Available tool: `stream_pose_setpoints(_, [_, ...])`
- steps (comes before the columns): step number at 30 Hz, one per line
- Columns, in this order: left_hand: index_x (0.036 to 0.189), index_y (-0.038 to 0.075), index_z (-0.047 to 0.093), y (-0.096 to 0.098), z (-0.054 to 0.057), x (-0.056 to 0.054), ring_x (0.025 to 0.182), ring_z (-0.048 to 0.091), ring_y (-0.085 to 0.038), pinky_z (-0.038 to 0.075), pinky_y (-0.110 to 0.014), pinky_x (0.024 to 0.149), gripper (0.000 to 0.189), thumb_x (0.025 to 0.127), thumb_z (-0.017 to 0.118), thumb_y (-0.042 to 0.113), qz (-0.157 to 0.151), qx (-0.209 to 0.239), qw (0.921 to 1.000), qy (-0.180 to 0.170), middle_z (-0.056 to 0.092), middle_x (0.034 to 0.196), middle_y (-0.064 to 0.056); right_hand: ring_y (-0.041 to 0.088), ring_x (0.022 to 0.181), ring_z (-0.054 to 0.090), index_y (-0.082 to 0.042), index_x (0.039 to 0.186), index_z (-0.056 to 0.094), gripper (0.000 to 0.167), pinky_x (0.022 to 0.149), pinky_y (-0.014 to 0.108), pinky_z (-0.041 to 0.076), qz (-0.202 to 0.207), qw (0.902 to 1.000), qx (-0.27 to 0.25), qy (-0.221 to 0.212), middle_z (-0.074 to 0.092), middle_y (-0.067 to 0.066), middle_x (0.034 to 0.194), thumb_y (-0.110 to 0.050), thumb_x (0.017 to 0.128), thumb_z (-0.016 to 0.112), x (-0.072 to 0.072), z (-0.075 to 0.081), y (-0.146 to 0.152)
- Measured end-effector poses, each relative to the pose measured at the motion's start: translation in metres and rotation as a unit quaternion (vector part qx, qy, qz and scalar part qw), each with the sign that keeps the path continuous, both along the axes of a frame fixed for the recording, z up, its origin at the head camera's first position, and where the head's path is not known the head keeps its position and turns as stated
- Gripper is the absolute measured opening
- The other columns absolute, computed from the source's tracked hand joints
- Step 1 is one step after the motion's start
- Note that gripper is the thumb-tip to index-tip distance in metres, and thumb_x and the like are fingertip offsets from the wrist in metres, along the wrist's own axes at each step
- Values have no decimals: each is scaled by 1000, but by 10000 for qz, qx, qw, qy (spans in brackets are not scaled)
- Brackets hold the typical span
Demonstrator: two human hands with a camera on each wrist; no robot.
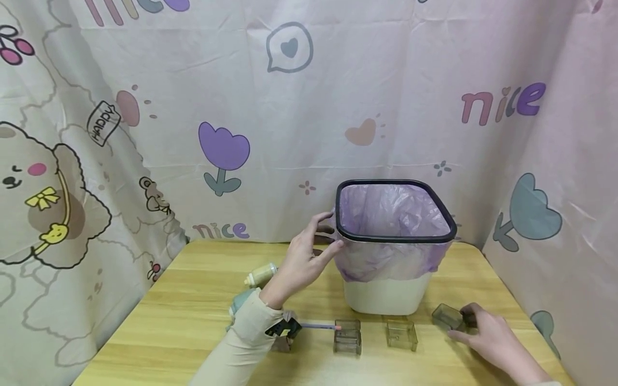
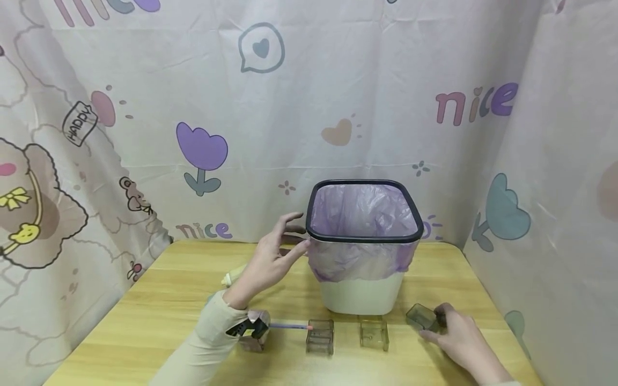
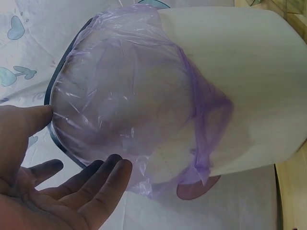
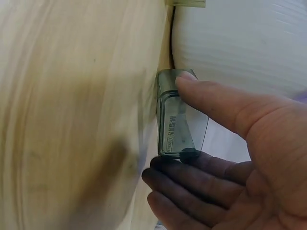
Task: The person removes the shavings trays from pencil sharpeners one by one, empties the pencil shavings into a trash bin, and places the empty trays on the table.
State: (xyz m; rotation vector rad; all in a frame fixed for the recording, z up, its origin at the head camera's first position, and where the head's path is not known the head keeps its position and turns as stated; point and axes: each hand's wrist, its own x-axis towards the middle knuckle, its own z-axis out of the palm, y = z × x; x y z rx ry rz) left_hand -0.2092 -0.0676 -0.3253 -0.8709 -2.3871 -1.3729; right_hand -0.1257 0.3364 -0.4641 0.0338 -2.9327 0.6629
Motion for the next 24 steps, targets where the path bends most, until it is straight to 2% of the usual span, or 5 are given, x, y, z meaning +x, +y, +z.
stream_pose_setpoints(5, [160,19,44,-7,0,3,108,77,-28,67,-37,87,62,105,72,27,185,-188,9996,-53,70,135,-15,40,96,73,9,115,65,69,87,62,59,-36,10000,82,2,76,18,102,-42,78,94,0,-1,-1])
stream_pose_setpoints(13, [160,23,43,-26,-6,10,126,69,-34,65,-50,97,63,105,72,32,396,-452,9981,-143,65,140,-14,25,86,66,8,109,62,69,74,45,57,-166,9985,18,-529,70,10,94,-45,79,94,0,-2,-8])
stream_pose_setpoints(18, [160,24,43,-36,-8,13,127,68,-32,63,-50,101,63,105,72,33,586,-642,9961,-135,65,140,-13,20,80,58,6,105,60,68,68,38,52,-227,9973,6,-696,65,7,89,-47,79,94,0,-1,-8])
stream_pose_setpoints(21, [160,23,43,-39,-8,14,130,66,-32,62,-51,103,63,105,71,35,623,-837,9945,-44,63,144,-13,22,81,59,9,106,59,71,69,40,53,-242,9971,12,-715,64,10,89,-48,79,94,0,0,-7])
stream_pose_setpoints(24, [162,22,42,-43,-9,15,136,62,-34,57,-56,110,67,104,71,39,741,-1132,9908,11,60,150,-14,38,91,66,15,118,57,85,80,53,59,-248,9970,2,-730,67,24,100,-52,79,93,3,2,-4])
